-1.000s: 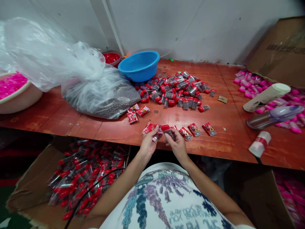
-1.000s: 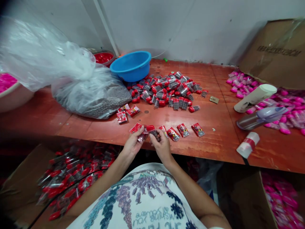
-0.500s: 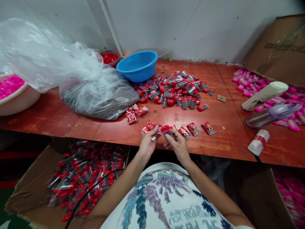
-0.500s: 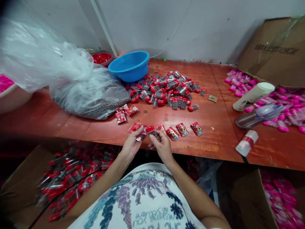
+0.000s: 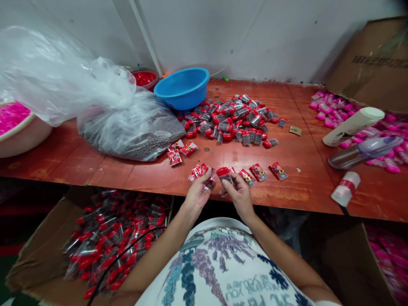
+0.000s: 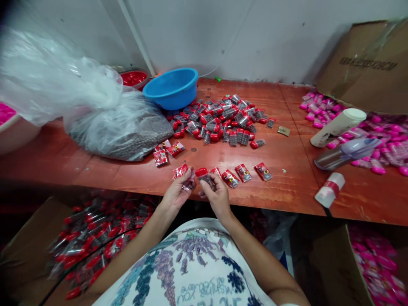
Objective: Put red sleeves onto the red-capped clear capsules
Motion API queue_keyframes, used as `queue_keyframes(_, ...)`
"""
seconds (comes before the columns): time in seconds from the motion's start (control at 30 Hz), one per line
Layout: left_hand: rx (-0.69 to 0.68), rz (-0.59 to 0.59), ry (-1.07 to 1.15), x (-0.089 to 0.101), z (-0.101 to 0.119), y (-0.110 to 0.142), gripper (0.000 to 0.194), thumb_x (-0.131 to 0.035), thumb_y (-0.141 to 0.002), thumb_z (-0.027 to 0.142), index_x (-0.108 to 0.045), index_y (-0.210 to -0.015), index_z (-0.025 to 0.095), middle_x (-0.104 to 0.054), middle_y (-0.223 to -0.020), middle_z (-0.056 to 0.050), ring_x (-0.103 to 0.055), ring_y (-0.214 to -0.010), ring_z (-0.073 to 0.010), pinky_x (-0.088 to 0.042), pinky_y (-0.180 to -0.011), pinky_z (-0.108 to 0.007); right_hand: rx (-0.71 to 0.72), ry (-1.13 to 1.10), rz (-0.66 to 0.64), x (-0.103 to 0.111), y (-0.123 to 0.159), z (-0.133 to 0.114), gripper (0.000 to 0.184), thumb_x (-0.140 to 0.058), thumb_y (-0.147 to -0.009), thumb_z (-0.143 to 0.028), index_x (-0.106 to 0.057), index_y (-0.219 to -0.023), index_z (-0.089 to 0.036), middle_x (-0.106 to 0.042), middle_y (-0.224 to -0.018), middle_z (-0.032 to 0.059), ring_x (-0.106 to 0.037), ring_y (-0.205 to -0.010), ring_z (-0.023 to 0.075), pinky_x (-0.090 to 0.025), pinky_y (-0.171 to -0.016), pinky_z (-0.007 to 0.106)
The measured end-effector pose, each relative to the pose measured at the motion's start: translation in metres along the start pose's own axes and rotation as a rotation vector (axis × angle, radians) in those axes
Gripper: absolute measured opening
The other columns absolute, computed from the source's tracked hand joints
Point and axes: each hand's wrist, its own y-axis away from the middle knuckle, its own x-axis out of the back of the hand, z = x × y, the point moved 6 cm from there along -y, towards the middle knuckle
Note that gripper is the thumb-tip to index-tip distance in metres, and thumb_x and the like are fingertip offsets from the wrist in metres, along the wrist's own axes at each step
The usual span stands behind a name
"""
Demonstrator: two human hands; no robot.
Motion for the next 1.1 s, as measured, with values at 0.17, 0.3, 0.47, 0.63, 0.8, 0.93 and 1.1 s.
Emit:
queue_keyframes(0.17, -0.014, -0.037, 0.004, -0.001, -0.004, -0.003, 0.014, -0.075, -0.067, 0.005, -0.066, -0.073, 0.012, -0.068, -0.065, 0.0, -0.06, -0.052, -0.0085, -0.047, -0.049, -0.018, 0.003, 0.032, 0.0, 0.0, -0.003, 0.002, 0.03, -0.066, -0.079, -0.041, -0.06, -0.101, -0.022, -0.064, -0.073, -0.0028, -0.062, -0.055, 0.0122, -0.054, -0.05, 0.024)
queue_keyframes(0.3, -0.109, -0.074, -0.026, -0.002, -0.001, -0.004, 0.016, -0.079, -0.062, 0.007, -0.065, -0.068, 0.013, -0.068, -0.064, 0.0, -0.062, -0.056, -0.0098, -0.05, -0.055, -0.019, -0.044, 0.062, -0.014, 0.0, -0.004, 0.008, 0.032, -0.068, -0.077, -0.041, -0.061, -0.102, -0.022, -0.064, -0.068, -0.0035, -0.061, -0.052, 0.0126, -0.053, -0.048, 0.024)
queue_keyframes(0.47, -0.287, -0.117, -0.146, -0.002, 0.008, 0.0, 0.022, -0.083, -0.056, 0.012, -0.066, -0.07, 0.012, -0.068, -0.066, 0.0, -0.063, -0.058, -0.0117, -0.051, -0.06, -0.023, -0.099, 0.044, -0.086, -0.003, -0.003, 0.011, 0.037, -0.067, -0.076, -0.042, -0.065, -0.105, -0.019, -0.063, -0.063, -0.0033, -0.06, -0.049, 0.0111, -0.05, -0.043, 0.021)
queue_keyframes(0.63, -0.357, -0.223, -0.245, -0.01, 0.014, 0.009, 0.019, -0.082, -0.057, 0.011, -0.067, -0.07, 0.013, -0.069, -0.068, 0.0, -0.064, -0.062, -0.0119, -0.051, -0.066, -0.023, -0.067, 0.07, -0.104, 0.002, -0.005, 0.004, 0.042, -0.067, -0.077, -0.04, -0.066, -0.115, -0.02, -0.06, -0.058, -0.0041, -0.056, -0.047, 0.01, -0.049, -0.042, 0.02)
queue_keyframes(0.8, -0.425, -0.262, -0.274, -0.015, 0.02, 0.014, 0.017, -0.081, -0.058, 0.011, -0.067, -0.068, 0.014, -0.067, -0.066, 0.002, -0.06, -0.061, -0.0098, -0.049, -0.064, -0.021, -0.086, 0.112, -0.202, 0.003, -0.005, 0.002, 0.045, -0.065, -0.079, -0.037, -0.064, -0.122, -0.023, -0.059, -0.054, -0.0049, -0.056, -0.046, 0.0098, -0.047, -0.041, 0.019)
queue_keyframes(0.93, -0.44, -0.284, -0.337, -0.018, 0.023, 0.015, 0.021, -0.083, -0.055, 0.012, -0.068, -0.07, 0.014, -0.067, -0.068, 0.002, -0.059, -0.063, -0.0099, -0.048, -0.067, -0.021, -0.069, 0.163, -0.23, 0.008, -0.007, 0.001, 0.047, -0.066, -0.079, -0.035, -0.062, -0.125, -0.026, -0.064, -0.072, -0.002, -0.058, -0.049, 0.0092, -0.047, -0.041, 0.019)
queue_keyframes(1.1, -0.451, -0.321, -0.465, -0.02, 0.025, 0.017, 0.025, -0.084, -0.055, 0.017, -0.07, -0.075, 0.015, -0.07, -0.074, 0.001, -0.062, -0.069, -0.0126, -0.048, -0.075, -0.025, 0.013, 0.192, -0.222, 0.011, -0.009, -0.007, 0.043, -0.068, -0.079, -0.034, -0.065, -0.121, -0.025, -0.064, -0.088, 0.0006, -0.056, -0.053, 0.0078, -0.049, -0.046, 0.021)
